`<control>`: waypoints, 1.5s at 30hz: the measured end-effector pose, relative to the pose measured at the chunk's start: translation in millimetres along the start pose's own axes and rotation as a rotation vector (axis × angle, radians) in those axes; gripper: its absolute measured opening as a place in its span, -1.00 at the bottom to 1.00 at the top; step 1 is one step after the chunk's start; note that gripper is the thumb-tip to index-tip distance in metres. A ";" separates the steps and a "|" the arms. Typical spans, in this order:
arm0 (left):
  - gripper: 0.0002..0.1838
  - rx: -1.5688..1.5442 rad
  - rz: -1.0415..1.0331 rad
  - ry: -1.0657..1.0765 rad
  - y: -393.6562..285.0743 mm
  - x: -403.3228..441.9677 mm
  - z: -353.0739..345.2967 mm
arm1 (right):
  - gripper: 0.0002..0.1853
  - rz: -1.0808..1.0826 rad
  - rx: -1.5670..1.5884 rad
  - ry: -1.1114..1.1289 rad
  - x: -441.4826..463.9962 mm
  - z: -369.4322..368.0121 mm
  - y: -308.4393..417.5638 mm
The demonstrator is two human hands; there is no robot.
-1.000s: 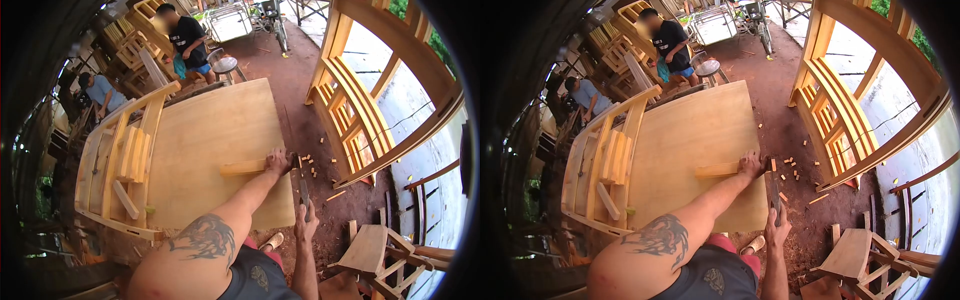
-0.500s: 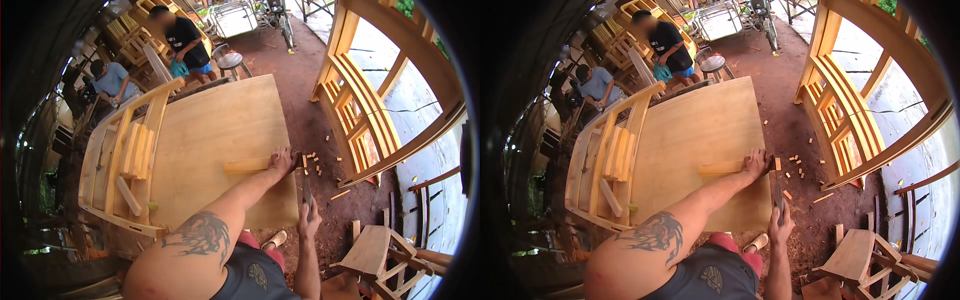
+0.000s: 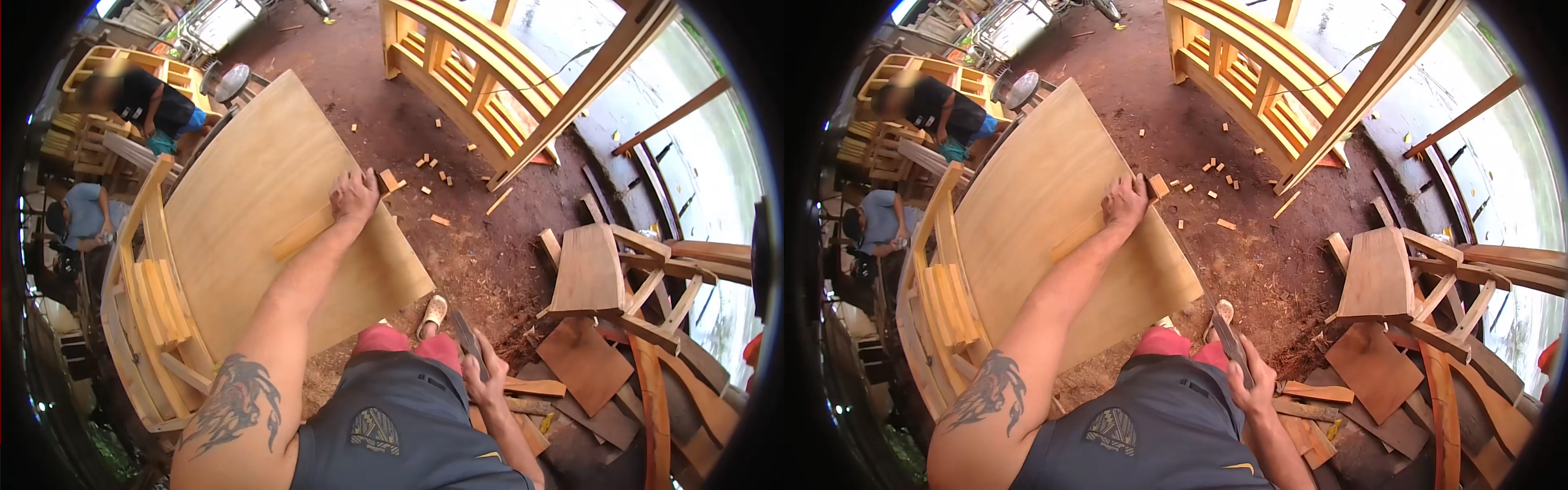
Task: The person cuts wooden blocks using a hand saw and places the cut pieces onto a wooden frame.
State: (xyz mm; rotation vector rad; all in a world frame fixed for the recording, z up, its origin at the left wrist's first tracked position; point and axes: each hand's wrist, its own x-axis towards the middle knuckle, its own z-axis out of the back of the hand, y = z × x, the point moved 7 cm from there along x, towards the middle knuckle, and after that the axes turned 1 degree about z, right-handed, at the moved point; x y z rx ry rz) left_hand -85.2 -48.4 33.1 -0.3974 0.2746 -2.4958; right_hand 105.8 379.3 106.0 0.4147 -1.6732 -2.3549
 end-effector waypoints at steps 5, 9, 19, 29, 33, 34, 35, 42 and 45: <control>-0.54 0.005 -0.069 -0.005 0.2 1.1 -0.4 | -0.44 0.033 -0.010 0.024 10.8 5.9 20.2; -0.53 -0.021 -0.076 -0.033 -1.1 -2.6 3.5 | -0.48 0.160 -0.026 -0.062 163.1 -85.7 6.9; -0.46 -0.001 0.003 0.035 12.3 2.6 -14.9 | -0.49 0.017 0.004 -0.045 103.5 -66.2 4.6; -0.60 -0.031 -0.063 -0.016 -0.9 -1.1 6.4 | -0.47 0.162 0.067 -0.024 54.7 -27.3 7.4; -0.56 -0.085 -0.038 0.024 2.0 -3.0 2.5 | -0.54 0.106 0.008 -0.022 201.3 -111.3 26.3; -0.56 -0.081 -0.014 0.031 2.7 -3.4 6.0 | -0.54 0.078 0.019 -0.025 220.5 -119.0 32.0; -0.55 -0.074 0.002 0.041 3.5 -2.5 10.1 | -0.54 0.092 0.031 -0.033 221.8 -122.6 33.2; -0.56 -0.019 0.004 0.005 3.5 0.3 -2.7 | -0.47 -0.016 0.101 -0.036 124.4 -77.6 -6.5; -0.58 -0.041 0.009 0.018 0.3 -0.8 2.5 | -0.43 0.027 0.029 -0.041 30.0 -23.4 -19.5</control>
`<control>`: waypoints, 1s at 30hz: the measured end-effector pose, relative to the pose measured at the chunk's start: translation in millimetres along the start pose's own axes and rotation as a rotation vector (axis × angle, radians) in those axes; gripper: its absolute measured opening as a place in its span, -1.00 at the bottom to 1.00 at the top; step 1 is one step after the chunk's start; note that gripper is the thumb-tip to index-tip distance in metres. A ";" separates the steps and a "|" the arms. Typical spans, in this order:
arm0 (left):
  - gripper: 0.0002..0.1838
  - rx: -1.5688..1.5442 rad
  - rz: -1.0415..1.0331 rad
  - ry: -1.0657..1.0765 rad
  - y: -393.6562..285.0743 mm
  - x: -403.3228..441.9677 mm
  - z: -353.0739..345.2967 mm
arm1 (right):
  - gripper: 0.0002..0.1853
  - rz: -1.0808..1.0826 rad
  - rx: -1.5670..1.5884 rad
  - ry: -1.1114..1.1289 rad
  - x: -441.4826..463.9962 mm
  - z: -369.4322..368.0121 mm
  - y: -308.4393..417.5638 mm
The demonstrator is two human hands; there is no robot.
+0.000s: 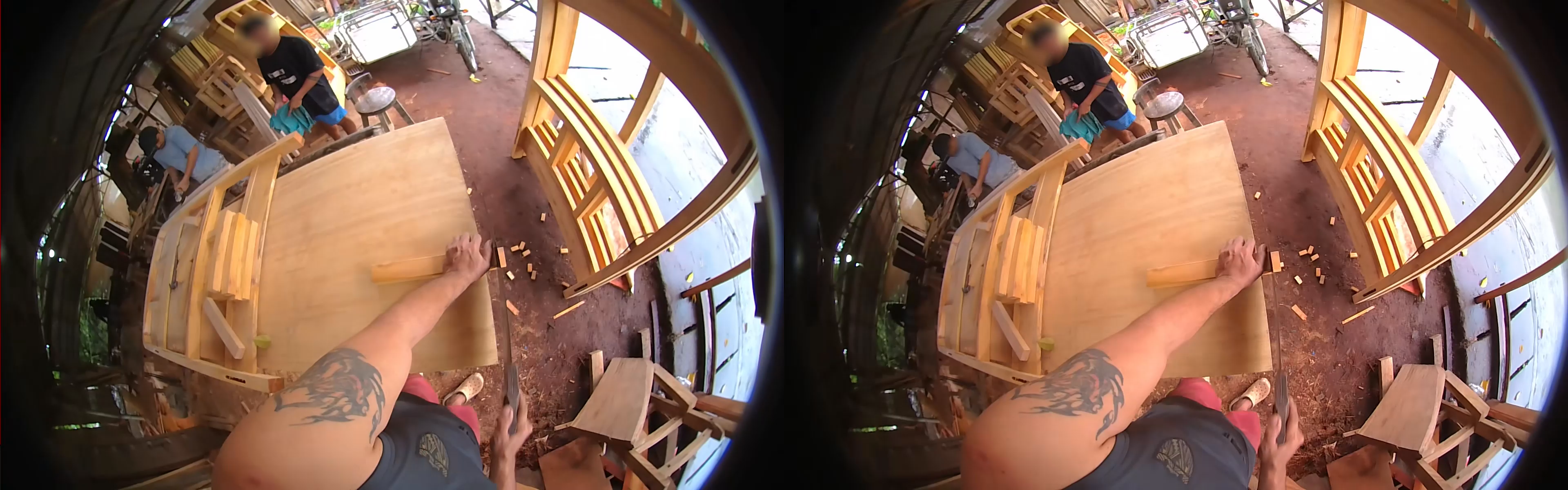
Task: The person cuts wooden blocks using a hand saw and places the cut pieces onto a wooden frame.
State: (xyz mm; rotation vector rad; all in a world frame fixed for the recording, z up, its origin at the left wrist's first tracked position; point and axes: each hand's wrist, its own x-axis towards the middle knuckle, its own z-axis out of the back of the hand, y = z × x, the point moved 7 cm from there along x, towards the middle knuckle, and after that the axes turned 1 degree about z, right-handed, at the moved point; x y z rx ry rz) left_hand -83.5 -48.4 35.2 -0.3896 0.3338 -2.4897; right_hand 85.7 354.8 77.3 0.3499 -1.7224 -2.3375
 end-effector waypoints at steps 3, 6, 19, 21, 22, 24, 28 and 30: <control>-0.58 -0.007 -0.022 -0.061 -1.8 -2.5 3.7 | -0.41 0.028 -0.014 0.021 -54.1 48.2 32.1; -0.57 -0.035 -0.049 -0.044 -1.2 -1.3 0.9 | -0.42 0.073 0.017 0.006 -36.2 38.2 29.5; -0.48 0.044 0.019 -0.059 2.8 0.8 -4.0 | -0.48 -0.008 -0.029 -0.051 97.4 -57.3 24.7; -0.50 0.051 0.011 -0.035 5.6 0.6 -4.9 | -0.46 0.004 -0.025 -0.043 42.6 -26.4 14.9; -0.50 0.052 0.007 -0.030 3.9 3.4 -6.3 | -0.45 -0.002 -0.034 -0.035 15.2 -8.0 14.3; -0.51 0.042 -0.003 -0.033 2.3 2.6 -5.6 | -0.44 0.006 -0.058 -0.013 -35.7 30.4 24.3; -0.54 0.053 -0.049 -0.046 0.7 3.2 -5.8 | -0.45 0.001 -0.063 0.027 -49.5 55.6 43.1; -0.54 0.057 -0.048 -0.005 3.2 3.8 -7.4 | -0.44 0.095 -0.072 0.010 -0.4 20.1 30.4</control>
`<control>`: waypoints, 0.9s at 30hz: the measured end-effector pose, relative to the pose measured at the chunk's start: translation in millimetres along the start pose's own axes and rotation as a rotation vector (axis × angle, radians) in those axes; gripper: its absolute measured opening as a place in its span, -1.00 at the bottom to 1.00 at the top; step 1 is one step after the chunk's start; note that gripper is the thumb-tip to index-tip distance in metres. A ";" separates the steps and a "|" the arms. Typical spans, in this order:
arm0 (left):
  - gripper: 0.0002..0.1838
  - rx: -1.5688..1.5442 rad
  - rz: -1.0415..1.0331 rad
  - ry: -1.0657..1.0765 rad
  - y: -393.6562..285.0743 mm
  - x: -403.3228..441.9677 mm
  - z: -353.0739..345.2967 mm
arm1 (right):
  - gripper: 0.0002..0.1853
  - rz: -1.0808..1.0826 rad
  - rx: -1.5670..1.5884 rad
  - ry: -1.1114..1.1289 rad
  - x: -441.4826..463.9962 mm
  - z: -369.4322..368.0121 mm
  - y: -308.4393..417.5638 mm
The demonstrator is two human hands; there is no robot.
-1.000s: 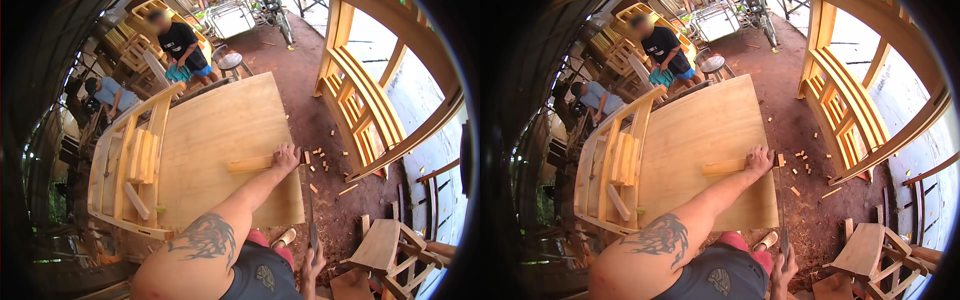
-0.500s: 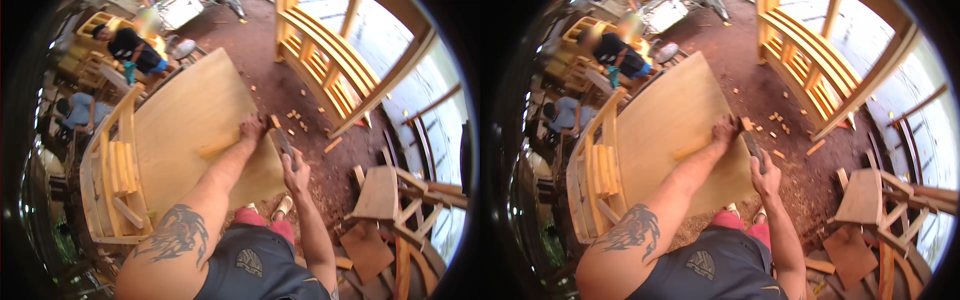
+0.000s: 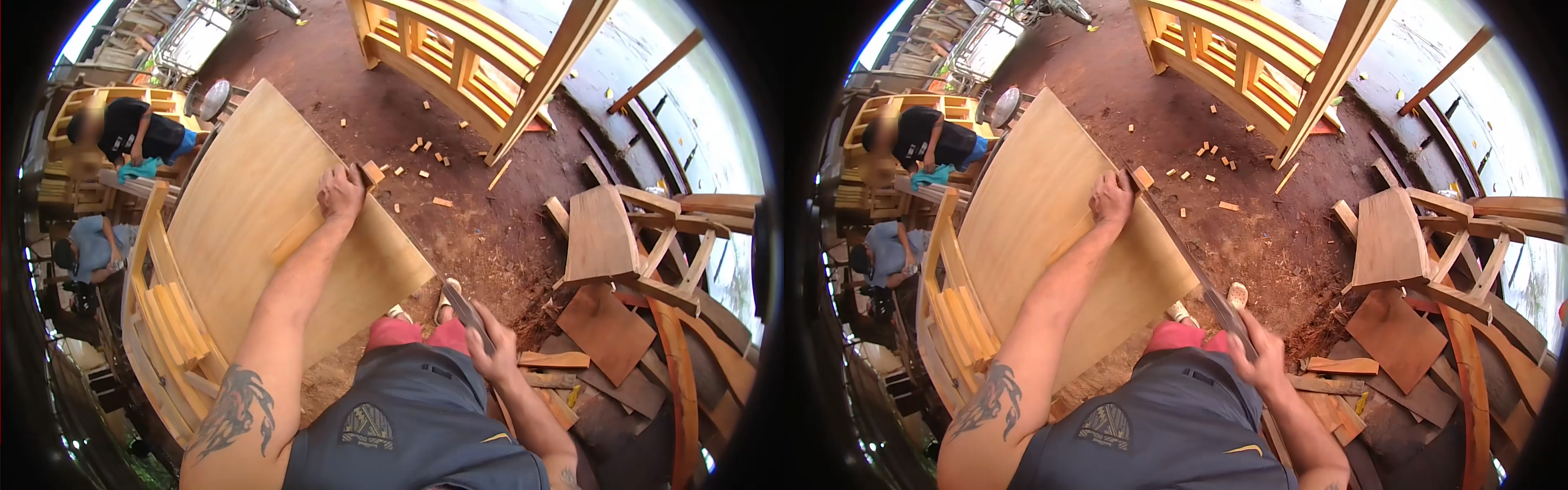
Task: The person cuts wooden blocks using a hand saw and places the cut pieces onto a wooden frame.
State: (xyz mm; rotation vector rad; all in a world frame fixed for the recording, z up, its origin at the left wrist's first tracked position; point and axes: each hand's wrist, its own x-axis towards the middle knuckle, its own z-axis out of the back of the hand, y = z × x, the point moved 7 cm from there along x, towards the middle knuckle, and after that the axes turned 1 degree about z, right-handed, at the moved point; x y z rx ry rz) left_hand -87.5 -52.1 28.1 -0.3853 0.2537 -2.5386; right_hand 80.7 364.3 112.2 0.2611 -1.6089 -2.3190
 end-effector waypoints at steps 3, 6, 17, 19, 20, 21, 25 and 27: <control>-0.52 0.009 -0.014 0.003 -3.5 -3.8 7.7 | -0.47 0.064 0.005 -0.072 114.5 -84.5 -21.4; -0.49 0.011 0.041 0.013 0.7 -0.8 10.3 | -0.46 -0.058 -0.017 -0.016 172.5 -106.0 -0.2; -0.51 0.073 0.035 0.022 4.0 0.4 -4.2 | -0.40 -0.007 0.032 -0.048 -56.0 38.3 10.7; -0.51 0.073 0.011 0.003 4.8 -3.3 -1.3 | -0.40 0.004 0.019 -0.045 -48.2 33.7 11.5; -0.50 0.066 -0.002 -0.012 1.2 -0.8 -1.1 | -0.40 0.015 0.007 -0.047 -37.2 33.1 9.7; -0.51 0.068 0.001 -0.006 1.1 1.2 -1.8 | -0.40 0.009 0.004 -0.037 -16.6 16.9 -3.8; -0.52 0.054 -0.022 -0.023 6.4 0.9 -5.0 | -0.39 0.099 -0.041 -0.067 113.8 -75.2 -22.1; -0.51 0.016 -0.046 -0.014 12.9 3.2 -9.0 | -0.37 -0.035 -0.091 0.054 172.9 -97.0 5.7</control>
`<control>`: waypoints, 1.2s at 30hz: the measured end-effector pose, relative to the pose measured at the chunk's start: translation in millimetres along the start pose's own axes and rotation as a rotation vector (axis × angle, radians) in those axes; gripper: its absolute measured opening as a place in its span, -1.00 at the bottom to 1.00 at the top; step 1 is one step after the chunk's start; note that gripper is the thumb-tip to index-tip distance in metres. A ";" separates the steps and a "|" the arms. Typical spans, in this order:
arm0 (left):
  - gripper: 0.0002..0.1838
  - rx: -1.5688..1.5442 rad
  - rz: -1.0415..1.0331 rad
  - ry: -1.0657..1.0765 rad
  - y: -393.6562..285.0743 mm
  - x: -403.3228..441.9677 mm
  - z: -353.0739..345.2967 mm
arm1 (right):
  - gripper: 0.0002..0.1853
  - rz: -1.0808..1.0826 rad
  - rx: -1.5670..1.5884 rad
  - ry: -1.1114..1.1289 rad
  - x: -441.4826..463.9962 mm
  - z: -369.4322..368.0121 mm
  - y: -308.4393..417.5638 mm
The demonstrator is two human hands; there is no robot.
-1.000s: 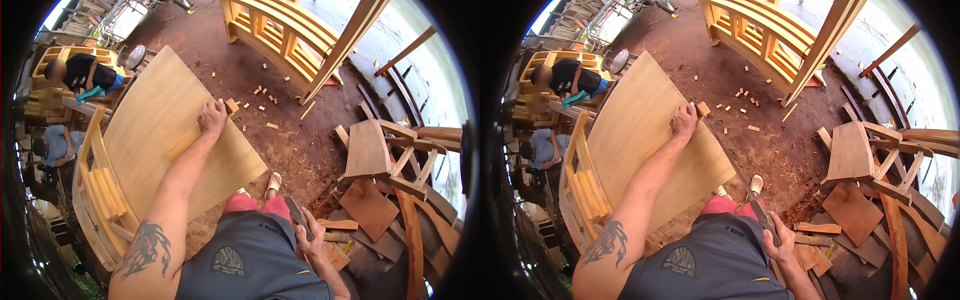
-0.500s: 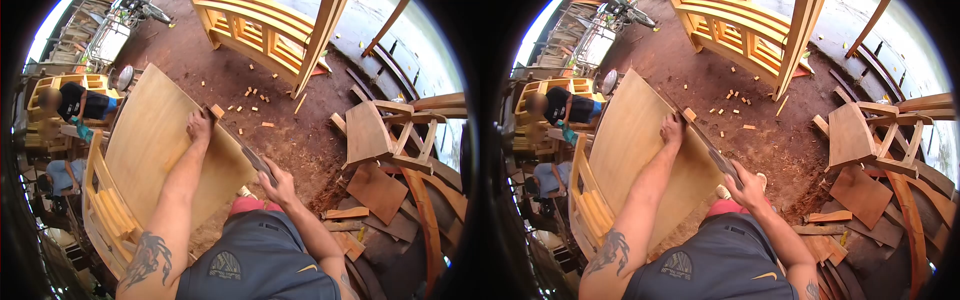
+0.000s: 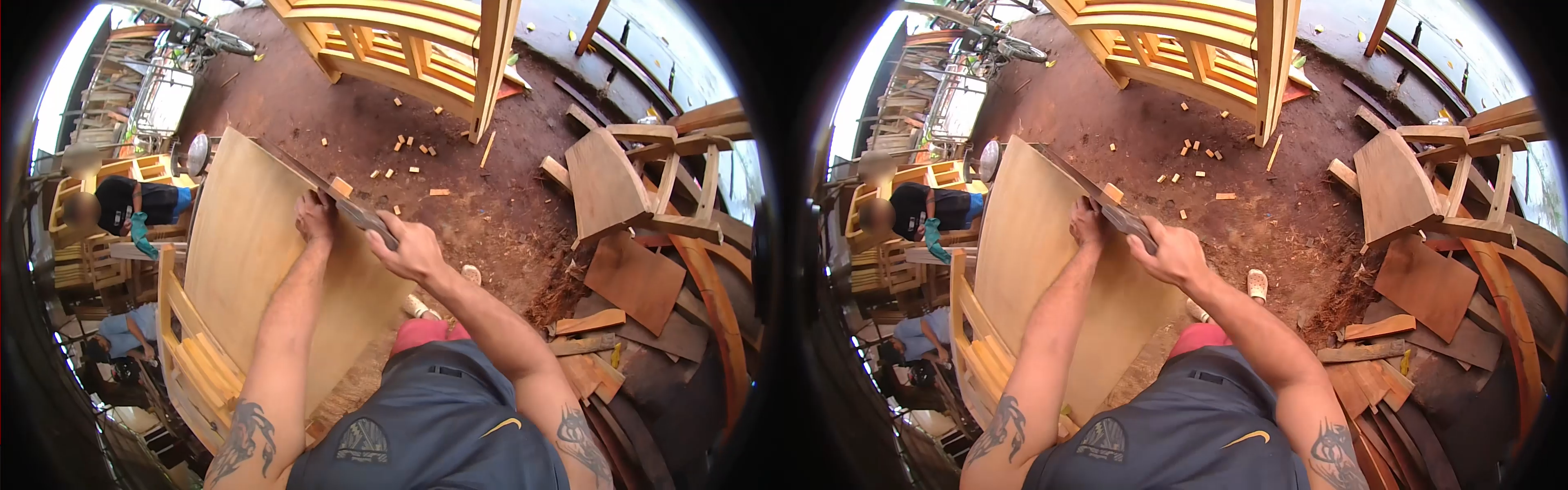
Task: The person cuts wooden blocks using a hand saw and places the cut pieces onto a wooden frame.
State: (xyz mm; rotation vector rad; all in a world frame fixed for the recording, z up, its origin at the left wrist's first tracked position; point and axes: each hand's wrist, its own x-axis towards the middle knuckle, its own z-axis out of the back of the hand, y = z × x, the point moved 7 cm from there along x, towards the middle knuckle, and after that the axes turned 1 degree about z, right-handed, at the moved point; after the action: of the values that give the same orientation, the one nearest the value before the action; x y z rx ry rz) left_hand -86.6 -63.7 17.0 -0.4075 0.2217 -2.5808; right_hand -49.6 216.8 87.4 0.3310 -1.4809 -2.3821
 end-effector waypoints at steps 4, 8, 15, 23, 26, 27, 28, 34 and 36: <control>-0.51 0.033 0.090 0.023 -0.5 1.3 -0.6 | -0.37 -0.012 0.051 -0.073 -16.3 -2.1 -8.6; -0.49 0.035 0.117 0.054 -15.2 -5.3 15.6 | -0.39 -0.074 0.091 -0.056 -129.5 57.5 -19.5; -0.50 0.041 0.036 0.035 -8.0 -4.6 4.4 | -0.39 0.044 0.032 -0.076 -209.5 117.9 -11.8; -0.49 0.022 -0.062 0.097 -24.3 -10.9 15.3 | -0.43 -0.013 0.051 -0.068 -13.9 5.0 -10.9; -0.48 0.047 0.038 0.094 -18.0 -0.5 14.1 | -0.41 0.004 0.041 -0.096 -42.6 12.6 -9.3; -0.48 0.042 0.082 0.082 -11.2 -2.0 11.0 | -0.41 0.028 0.061 -0.137 -71.7 23.2 -19.5; -0.48 0.032 0.123 0.068 -8.0 -2.0 8.6 | -0.41 0.018 0.069 -0.126 -101.6 38.2 -27.3; -0.49 0.041 0.066 0.007 -9.6 -2.4 9.8 | -0.38 0.055 0.083 -0.100 -221.5 132.2 -7.7; -0.49 0.022 0.052 0.001 -11.6 -3.0 9.7 | -0.38 0.062 0.061 -0.098 -214.7 124.3 -10.6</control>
State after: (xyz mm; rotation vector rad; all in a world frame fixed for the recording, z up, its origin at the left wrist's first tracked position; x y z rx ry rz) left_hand -86.3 -53.0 28.1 -0.3882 0.2015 -2.5306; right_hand 102.9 406.0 138.4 0.1817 -1.5864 -2.3387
